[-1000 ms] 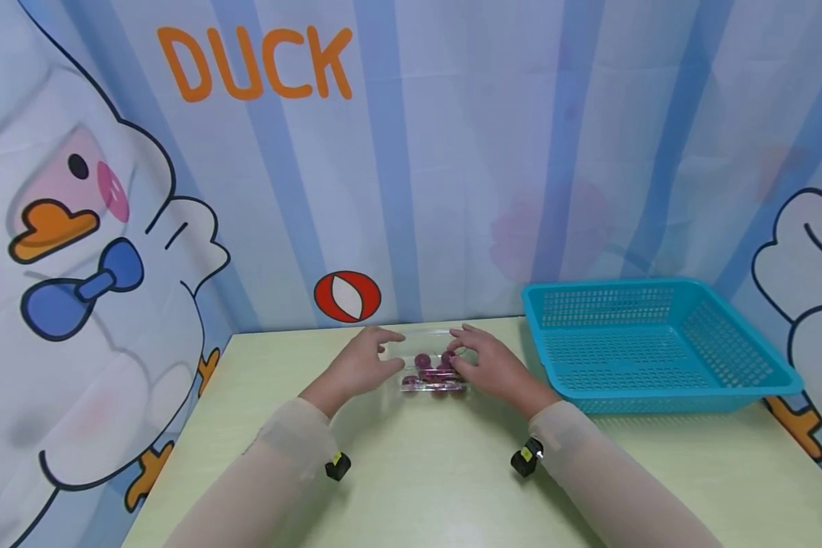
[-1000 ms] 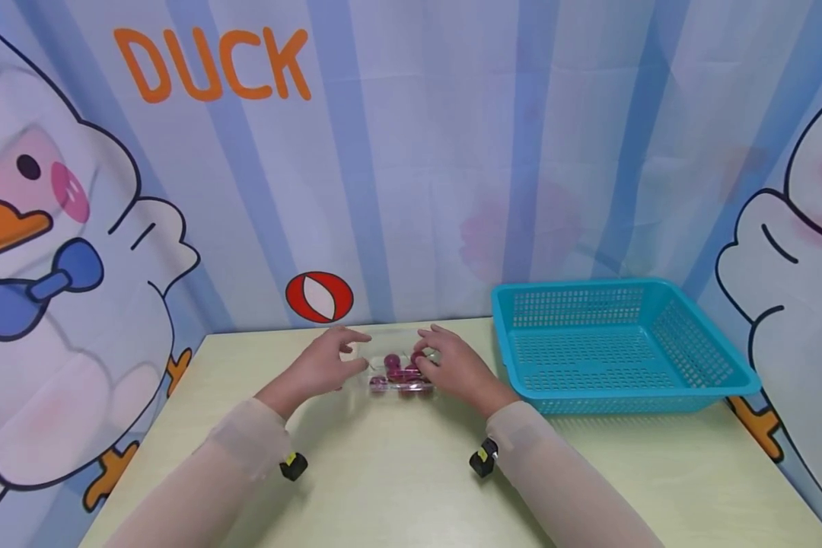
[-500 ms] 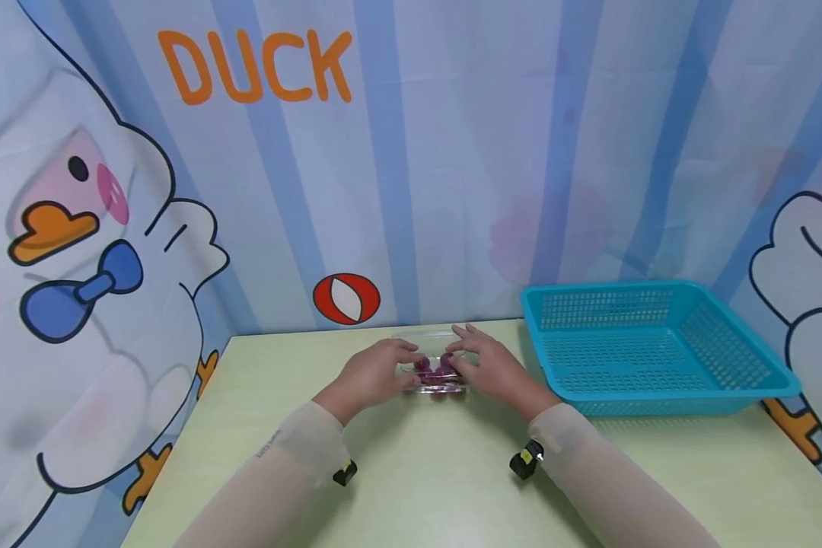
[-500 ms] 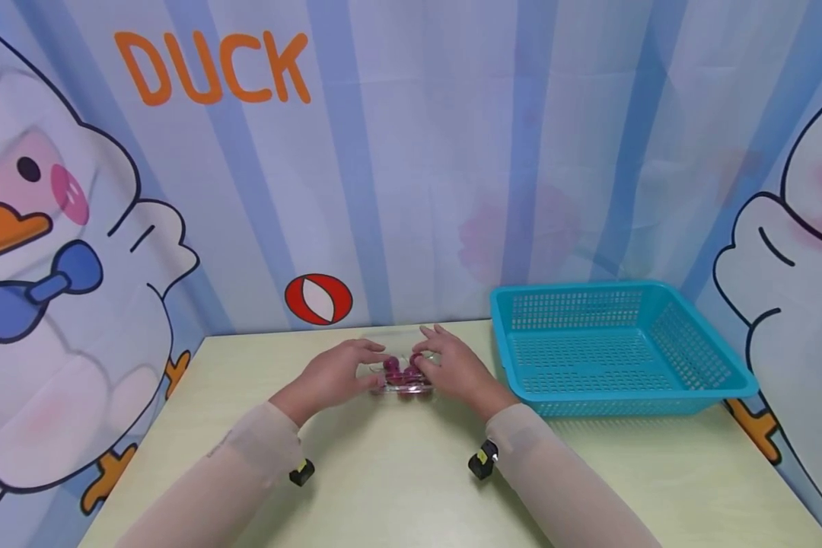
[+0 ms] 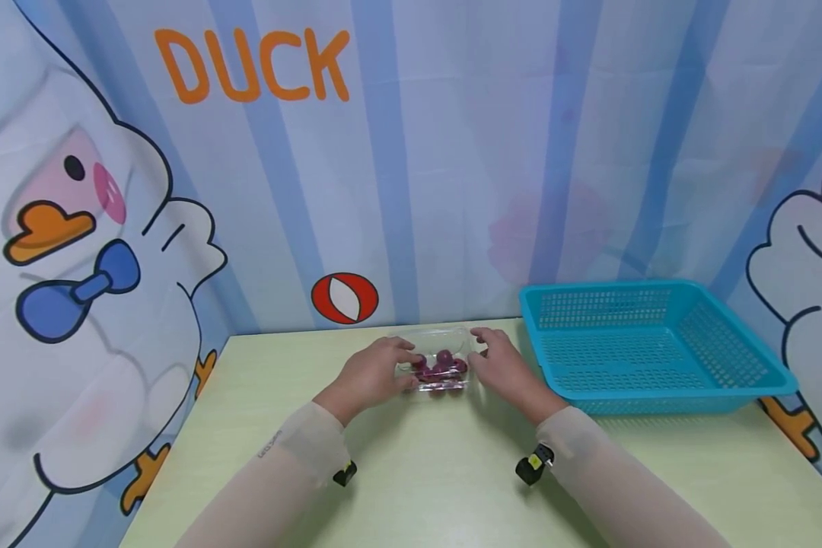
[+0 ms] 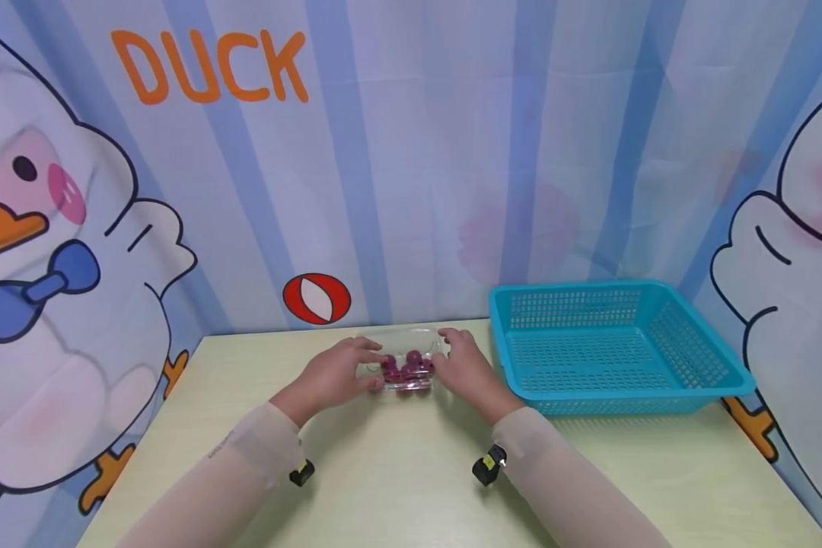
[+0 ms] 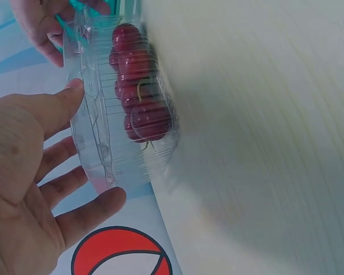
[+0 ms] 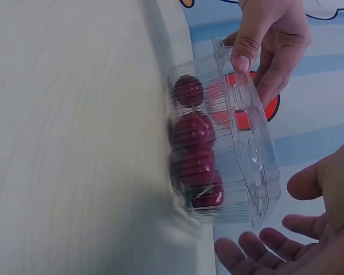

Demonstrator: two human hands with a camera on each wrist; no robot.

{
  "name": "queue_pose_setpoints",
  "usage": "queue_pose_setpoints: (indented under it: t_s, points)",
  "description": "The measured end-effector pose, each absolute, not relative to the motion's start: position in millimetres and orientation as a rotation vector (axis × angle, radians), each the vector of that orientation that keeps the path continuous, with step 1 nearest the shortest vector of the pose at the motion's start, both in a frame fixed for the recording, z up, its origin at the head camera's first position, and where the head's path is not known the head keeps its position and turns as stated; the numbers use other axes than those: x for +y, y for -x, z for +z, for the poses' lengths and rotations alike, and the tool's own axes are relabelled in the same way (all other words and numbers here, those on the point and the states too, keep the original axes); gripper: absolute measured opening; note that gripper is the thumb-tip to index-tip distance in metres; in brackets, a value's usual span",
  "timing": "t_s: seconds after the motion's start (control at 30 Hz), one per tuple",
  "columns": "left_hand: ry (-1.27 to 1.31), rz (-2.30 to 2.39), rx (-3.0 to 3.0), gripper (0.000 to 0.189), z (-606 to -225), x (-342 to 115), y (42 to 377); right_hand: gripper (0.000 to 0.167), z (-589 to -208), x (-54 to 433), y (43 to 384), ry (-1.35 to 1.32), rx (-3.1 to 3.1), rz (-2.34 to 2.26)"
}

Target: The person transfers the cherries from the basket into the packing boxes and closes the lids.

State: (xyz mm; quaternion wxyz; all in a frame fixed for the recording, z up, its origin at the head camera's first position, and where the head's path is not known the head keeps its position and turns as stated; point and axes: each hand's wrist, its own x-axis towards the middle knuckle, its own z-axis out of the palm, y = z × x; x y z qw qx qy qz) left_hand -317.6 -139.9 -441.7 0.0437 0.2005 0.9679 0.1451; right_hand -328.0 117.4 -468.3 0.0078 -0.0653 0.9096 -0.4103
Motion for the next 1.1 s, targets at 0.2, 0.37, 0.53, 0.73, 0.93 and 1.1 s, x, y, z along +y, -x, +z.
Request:
queue_pose_setpoints:
  t_s: [0.2, 0.37, 0.53, 0.73, 0.93, 1.1]
  points:
    - [-0.607, 0.436, 2.978, 0.045, -443, -142, 321, 0.068, -461, 120, 326, 0.14, 2.782, -1.2]
    - [-0.596, 0.434, 2.97, 0.045, -443, -142, 321, 0.069, -461, 120, 323, 0.094, 2.62, -1.271]
    - [-0.588, 0.435, 2.974, 0.045, -441, -141, 320, 0.072, -468, 120, 326, 0.029, 2.409, -1.514]
    - [-0.574, 0.43, 2.983, 0.046, -440, -143, 320, 0.074, -473, 120, 331, -0.014, 2.212, -1.725]
    - [-0.559, 0.437, 2.979, 0.047, -441, -145, 320, 0.072, -473, 119, 331, 0.0, 2.183, -1.749]
    - [-0.548, 0.435, 2.977, 0.048, -443, -145, 320, 0.071, -474, 118, 330, 0.002, 2.185, -1.747]
